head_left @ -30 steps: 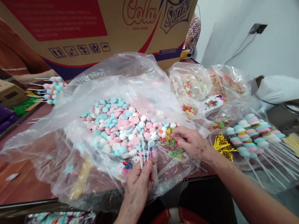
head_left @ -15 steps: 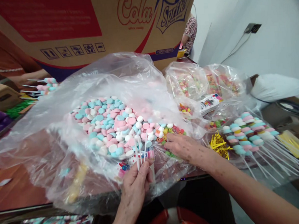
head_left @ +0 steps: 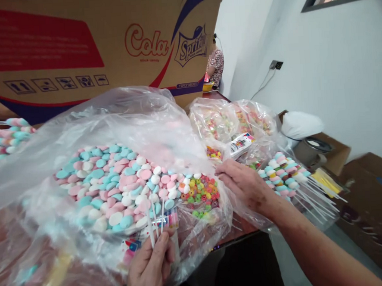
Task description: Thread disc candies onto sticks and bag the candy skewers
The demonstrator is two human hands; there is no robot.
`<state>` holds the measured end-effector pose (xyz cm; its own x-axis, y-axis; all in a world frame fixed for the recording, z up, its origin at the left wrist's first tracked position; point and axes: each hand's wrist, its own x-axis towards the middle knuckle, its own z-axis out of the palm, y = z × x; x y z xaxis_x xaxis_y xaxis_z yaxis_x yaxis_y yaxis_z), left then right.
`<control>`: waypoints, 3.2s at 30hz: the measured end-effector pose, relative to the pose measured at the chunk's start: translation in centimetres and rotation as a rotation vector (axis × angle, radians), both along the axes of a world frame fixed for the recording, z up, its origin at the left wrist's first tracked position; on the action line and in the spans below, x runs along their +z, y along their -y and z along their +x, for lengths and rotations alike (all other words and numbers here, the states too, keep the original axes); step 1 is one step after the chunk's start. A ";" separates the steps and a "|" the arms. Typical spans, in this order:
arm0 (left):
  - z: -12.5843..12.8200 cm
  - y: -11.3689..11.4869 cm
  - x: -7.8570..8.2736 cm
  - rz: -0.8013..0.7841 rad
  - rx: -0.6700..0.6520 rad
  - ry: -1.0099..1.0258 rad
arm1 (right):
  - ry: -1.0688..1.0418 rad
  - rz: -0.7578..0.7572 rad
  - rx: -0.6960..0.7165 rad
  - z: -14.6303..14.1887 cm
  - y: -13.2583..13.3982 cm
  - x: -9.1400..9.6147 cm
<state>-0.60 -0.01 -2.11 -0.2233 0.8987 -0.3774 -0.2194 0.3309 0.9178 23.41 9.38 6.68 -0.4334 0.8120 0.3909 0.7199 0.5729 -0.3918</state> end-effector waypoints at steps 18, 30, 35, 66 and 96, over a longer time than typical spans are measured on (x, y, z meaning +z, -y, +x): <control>-0.1 -0.1 -0.5 0.029 -0.008 0.051 | 0.273 0.110 -0.095 1.9 -7.0 1.9; 0.4 0.1 0.2 0.037 -0.003 0.004 | 0.145 0.216 0.054 -0.3 -2.8 0.9; 0.0 0.2 0.0 0.062 -0.064 0.004 | 0.398 -0.045 0.276 -3.4 1.5 -4.3; -0.2 0.3 -0.6 0.087 -0.109 -0.047 | 0.465 -0.168 0.065 -7.0 0.7 -6.7; 0.0 0.2 -0.1 0.033 -0.100 -0.037 | 0.457 -0.132 0.180 -7.1 0.6 -6.9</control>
